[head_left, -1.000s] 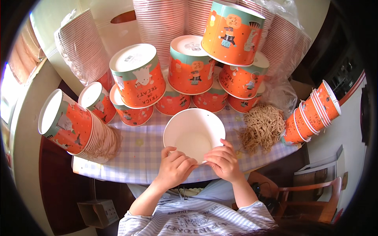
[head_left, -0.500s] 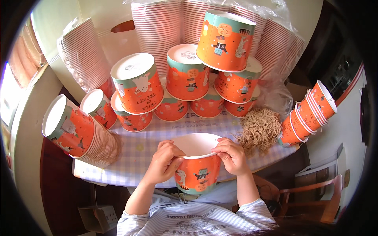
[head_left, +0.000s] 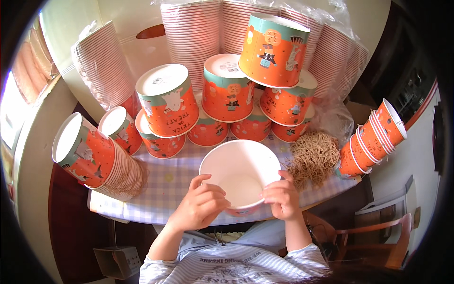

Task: Assembling paper buckets by threading and tying cords through pre-made holes to create handles.

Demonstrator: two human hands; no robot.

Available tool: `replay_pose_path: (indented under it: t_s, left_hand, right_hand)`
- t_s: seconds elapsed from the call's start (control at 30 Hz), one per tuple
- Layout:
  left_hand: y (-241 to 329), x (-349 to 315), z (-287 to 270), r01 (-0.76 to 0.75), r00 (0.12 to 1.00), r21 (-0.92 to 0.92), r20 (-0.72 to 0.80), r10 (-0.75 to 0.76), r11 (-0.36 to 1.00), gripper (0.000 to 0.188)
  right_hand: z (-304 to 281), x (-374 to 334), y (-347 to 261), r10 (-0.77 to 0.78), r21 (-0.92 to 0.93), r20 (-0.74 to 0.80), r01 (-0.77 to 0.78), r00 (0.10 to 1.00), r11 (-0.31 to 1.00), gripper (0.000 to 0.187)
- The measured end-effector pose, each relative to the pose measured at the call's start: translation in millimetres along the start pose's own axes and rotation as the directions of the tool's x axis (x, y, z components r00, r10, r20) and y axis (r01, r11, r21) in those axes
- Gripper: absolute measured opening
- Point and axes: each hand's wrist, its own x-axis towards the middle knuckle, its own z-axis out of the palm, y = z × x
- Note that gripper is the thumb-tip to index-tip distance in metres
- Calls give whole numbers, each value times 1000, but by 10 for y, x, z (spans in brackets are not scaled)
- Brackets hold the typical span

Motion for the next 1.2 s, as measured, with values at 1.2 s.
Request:
replay_pose_path:
  t_s: [1.2]
  left_hand:
    - [-10,-244,116,58,996,283,55,-76,957,18]
  right_hand:
    - [69,-416,478,261,-324,-71,-270,963,907,34]
